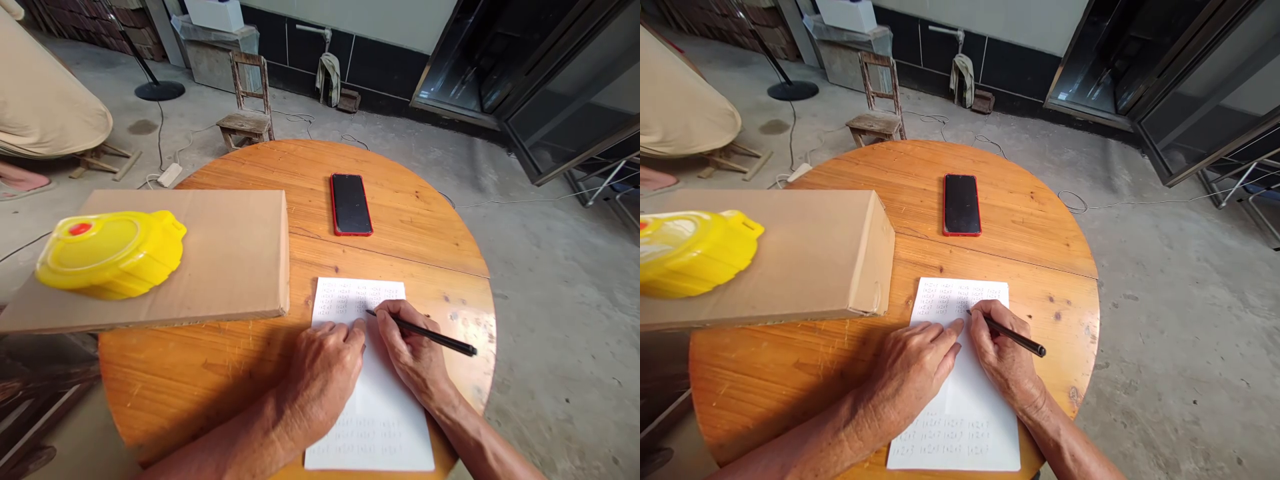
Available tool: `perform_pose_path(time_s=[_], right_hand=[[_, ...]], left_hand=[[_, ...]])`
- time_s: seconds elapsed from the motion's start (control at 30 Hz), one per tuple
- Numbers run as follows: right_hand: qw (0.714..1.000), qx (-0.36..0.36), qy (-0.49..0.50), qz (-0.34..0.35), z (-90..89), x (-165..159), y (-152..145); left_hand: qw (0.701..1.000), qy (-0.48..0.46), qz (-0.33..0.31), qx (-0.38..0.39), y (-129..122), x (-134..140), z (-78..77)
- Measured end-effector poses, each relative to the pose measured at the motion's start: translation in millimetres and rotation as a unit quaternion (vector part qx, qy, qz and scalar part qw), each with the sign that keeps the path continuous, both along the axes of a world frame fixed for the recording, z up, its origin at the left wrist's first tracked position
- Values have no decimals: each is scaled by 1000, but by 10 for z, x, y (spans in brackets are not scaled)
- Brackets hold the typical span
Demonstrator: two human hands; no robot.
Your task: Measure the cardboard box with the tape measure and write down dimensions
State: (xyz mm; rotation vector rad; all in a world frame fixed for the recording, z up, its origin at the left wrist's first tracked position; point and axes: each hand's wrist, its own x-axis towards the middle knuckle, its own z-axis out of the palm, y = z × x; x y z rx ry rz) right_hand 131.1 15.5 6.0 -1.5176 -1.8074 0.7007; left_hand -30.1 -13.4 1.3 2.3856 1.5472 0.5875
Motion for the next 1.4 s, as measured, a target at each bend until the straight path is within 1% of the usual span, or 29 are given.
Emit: perform_pose_path(time_s=[0.37, 0.47, 0.57, 0.63, 0.7, 0.87, 0.97, 1.03, 1.07, 1.13, 1.2, 1.23, 1.3, 1.4], right_hand=[[1000, 14, 16, 12, -4, 4, 7], [998, -5, 62, 14, -18, 41, -6], [991, -18, 132, -12, -44, 76, -22], [988, -1, 155, -26, -55, 79, -24], [988, 29, 151, -29, -54, 66, -12], [990, 113, 88, 1, -42, 44, 45], [987, 154, 29, 38, -59, 67, 68], [982, 169, -51, 71, -68, 77, 78], [975, 174, -107, 85, -68, 75, 83], [951, 183, -226, 105, -57, 58, 94], [926, 184, -308, 119, -31, 39, 98], [919, 182, -328, 126, -11, 36, 92], [916, 182, -333, 126, 42, 59, 57], [931, 196, -293, 95, 142, 183, -67]], left_hand=[[1000, -11, 3, 20, -7, 0, -18], [1000, -12, 2, 18, -4, 2, -21], [1000, -6, 4, 12, 8, 7, -25], [1000, -4, 3, 8, 11, 10, -28], [1000, -4, 0, -1, 9, 10, -29], [999, 6, -6, -33, -11, -6, -15], [998, 13, -12, -54, -17, -12, 0], [996, 21, -13, -81, -10, -4, 11], [995, 26, -12, -93, -5, 5, 19], [994, 35, -8, -107, 1, 23, 41], [994, 40, -5, -103, -13, 32, 82], [994, 42, -6, -98, -32, 27, 112], [995, 45, -14, -89, -104, -8, 189], [995, 49, -22, -83, -303, -106, 313]])
